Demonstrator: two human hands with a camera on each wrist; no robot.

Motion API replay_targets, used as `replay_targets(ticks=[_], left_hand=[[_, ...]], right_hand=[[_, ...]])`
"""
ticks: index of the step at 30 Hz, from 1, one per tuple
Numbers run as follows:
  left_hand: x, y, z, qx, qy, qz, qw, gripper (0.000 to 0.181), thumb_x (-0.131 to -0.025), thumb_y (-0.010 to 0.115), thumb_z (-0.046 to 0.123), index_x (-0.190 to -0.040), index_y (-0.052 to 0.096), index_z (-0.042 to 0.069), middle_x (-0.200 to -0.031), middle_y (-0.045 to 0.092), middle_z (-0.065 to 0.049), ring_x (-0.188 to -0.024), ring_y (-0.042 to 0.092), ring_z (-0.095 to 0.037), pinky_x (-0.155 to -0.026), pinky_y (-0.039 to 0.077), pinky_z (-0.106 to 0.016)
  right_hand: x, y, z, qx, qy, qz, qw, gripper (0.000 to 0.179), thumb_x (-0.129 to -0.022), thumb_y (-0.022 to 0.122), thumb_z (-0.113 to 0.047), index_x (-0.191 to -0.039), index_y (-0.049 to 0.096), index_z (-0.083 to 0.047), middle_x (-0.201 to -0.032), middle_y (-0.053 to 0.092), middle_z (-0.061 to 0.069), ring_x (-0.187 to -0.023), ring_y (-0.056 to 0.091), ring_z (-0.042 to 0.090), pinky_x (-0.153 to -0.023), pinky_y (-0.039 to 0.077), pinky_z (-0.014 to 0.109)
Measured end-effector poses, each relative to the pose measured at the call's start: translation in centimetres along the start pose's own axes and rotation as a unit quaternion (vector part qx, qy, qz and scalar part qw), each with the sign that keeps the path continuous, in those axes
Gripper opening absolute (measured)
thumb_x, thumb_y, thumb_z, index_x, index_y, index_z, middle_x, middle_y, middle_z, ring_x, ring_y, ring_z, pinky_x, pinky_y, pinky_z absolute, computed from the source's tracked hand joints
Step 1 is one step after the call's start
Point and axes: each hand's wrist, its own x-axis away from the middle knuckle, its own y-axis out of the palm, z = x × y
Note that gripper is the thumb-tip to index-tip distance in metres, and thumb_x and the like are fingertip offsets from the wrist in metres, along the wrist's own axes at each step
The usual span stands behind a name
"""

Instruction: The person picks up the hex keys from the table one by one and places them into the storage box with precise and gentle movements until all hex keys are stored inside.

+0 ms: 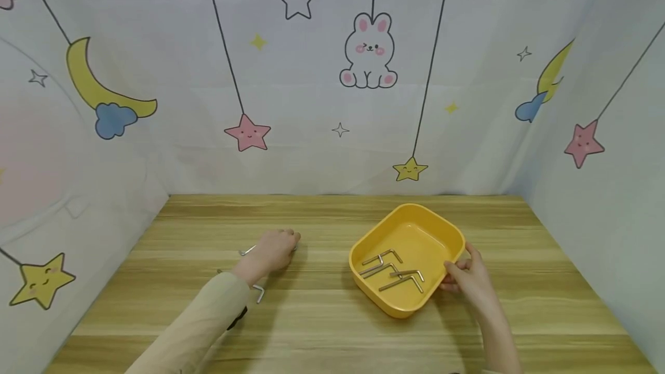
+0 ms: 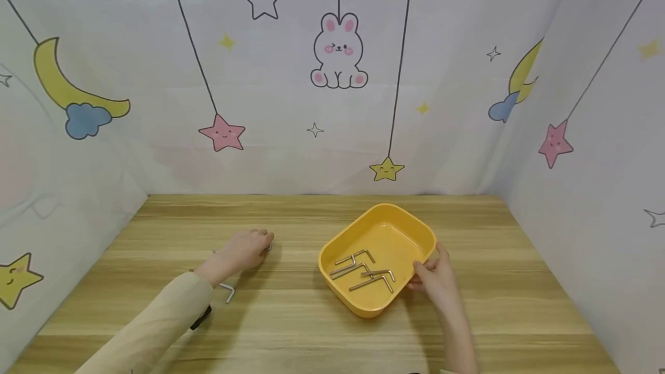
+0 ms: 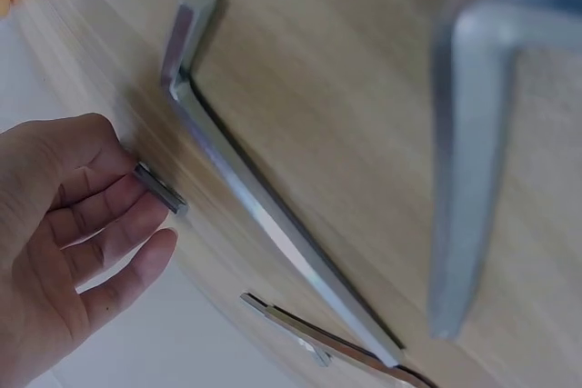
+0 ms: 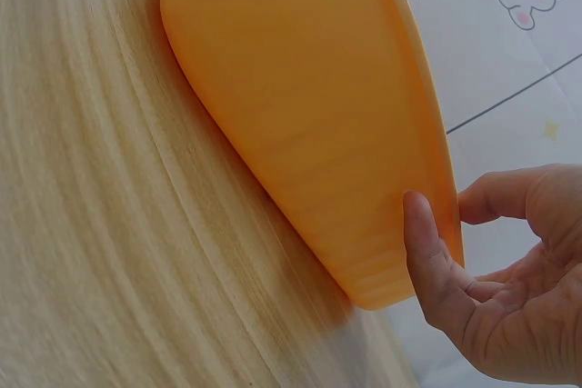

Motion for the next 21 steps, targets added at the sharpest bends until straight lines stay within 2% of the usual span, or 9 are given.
replay_targets(ticks=[10, 21], left_hand=[[0.09, 0.09, 0.12, 0.003, 0.003, 0.006, 1.0000, 0.019, -0.080, 0.068, 0.007, -0.098, 0.061, 0.004, -0.092, 0.066, -0.010, -0.084, 0.066, -0.026, -0.070, 0.053, -0.040], [0.21, 0.02, 0.35, 0.017, 0.003, 0.016, 0.9997, 0.024, -0.078, 0.068, 0.007, -0.102, 0.061, 0.005, -0.090, 0.065, -0.009, -0.079, 0.065, -0.027, -0.066, 0.053, -0.040]], right_hand=[[0.19, 0.07, -0.20, 0.001, -0.001, 0.001, 1.0000, 0.079, -0.096, 0.047, -0.001, -0.152, -0.009, 0.000, -0.093, 0.047, 0.007, -0.066, 0.060, 0.005, -0.064, 0.058, 0.024], [0.17, 0.04, -0.15, 0.008, -0.001, 0.001, 1.0000, 0.079, -0.096, 0.047, -0.001, -0.151, -0.009, 0.000, -0.094, 0.048, 0.008, -0.066, 0.061, 0.006, -0.065, 0.058, 0.025]])
